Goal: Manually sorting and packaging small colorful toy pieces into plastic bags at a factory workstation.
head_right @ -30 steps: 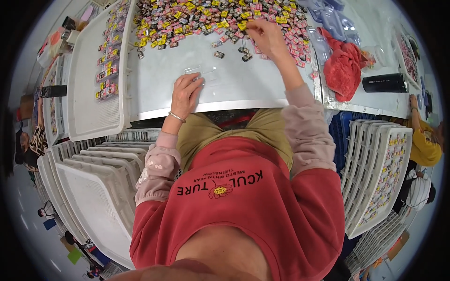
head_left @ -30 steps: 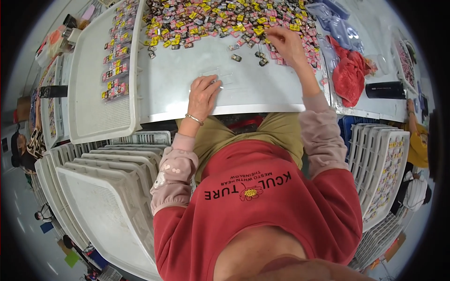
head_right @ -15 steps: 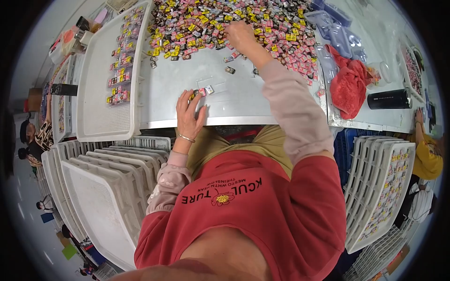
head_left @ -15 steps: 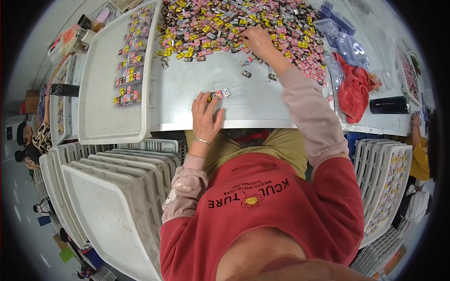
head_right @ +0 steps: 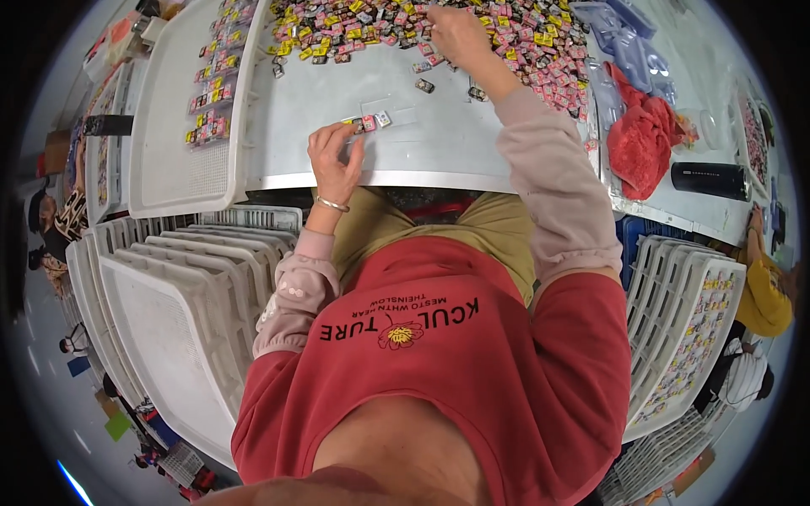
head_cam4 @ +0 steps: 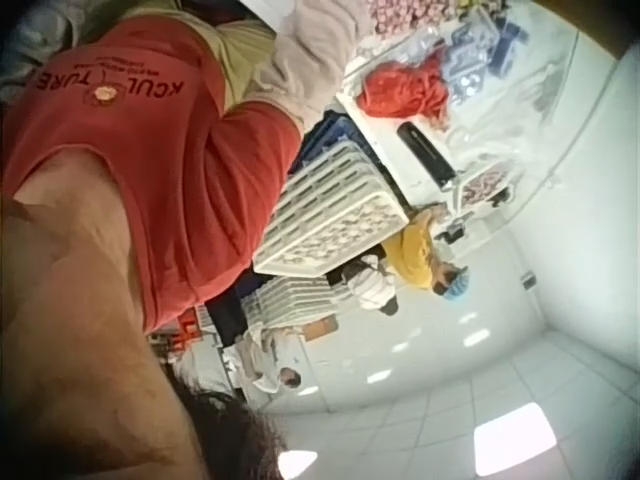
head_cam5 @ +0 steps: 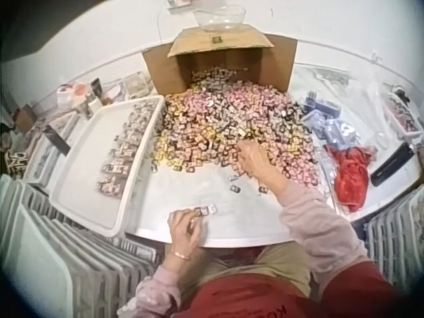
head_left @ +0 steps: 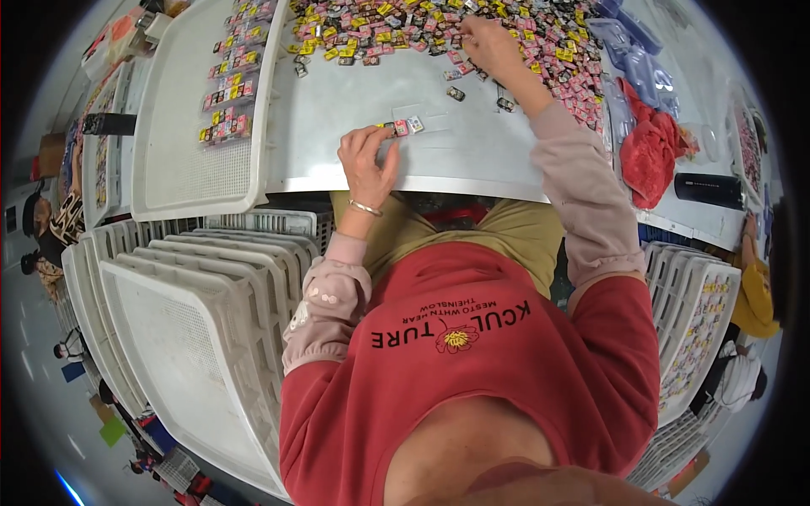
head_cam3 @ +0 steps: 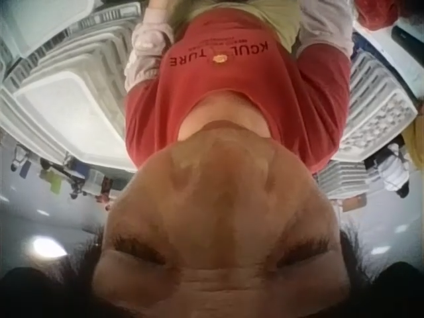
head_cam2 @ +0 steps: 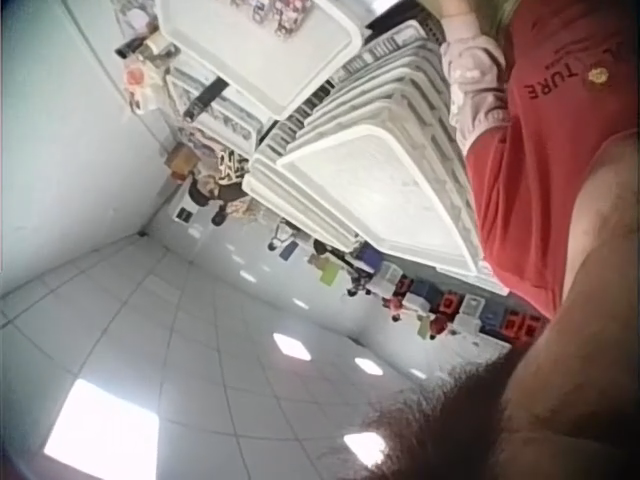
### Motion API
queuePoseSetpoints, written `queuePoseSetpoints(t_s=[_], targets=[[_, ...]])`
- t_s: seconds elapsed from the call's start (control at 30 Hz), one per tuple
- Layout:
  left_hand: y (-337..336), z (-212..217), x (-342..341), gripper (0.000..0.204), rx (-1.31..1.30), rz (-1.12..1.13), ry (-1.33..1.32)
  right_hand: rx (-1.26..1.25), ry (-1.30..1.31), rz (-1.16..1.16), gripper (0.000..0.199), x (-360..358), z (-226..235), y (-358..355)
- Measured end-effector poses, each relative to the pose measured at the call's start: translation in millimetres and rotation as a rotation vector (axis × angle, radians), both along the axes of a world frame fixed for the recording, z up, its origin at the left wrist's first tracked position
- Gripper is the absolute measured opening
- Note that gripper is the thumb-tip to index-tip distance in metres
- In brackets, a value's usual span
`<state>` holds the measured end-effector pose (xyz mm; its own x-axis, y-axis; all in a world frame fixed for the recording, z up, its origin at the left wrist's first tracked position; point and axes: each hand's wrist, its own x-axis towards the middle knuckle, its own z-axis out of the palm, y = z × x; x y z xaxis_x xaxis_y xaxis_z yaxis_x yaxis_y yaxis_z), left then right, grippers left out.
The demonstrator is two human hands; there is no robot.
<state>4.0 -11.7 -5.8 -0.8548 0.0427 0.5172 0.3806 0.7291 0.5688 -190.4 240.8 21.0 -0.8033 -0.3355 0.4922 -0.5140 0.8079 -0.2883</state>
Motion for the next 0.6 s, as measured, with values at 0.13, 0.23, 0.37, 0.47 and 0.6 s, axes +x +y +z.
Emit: queuePoseSetpoints(t_s=[0.13,0.23,0.37,0.47,0.6], targets=[[12.7,12.0,-13.4,0.030,-0.075,-0.048,0.043,-0.684,-0.472,0.173,0.018,46.7,7.5,-7.6],[19.6,18.4,-22.3,0.035,-0.193,-0.164,-0.032,-0.536,-0.571,0.225,0.015,103.4,-6.0,-30.6],[13.4,9.6,-24.5,0.032,-0.237,-0.257,-0.025,-0.136,-0.249,0.143,0.012,143.8,-12.5,-55.0],[7.5,2.1,-28.7,0.029,-0.122,-0.321,-0.017,-0.257,-0.173,0.216,0.013,148.7,-21.2,-58.3],[6.2,-0.1,-23.7,0.027,-0.103,-0.309,0.001,-0.272,-0.270,0.361,0.012,143.6,-16.8,-45.7]])
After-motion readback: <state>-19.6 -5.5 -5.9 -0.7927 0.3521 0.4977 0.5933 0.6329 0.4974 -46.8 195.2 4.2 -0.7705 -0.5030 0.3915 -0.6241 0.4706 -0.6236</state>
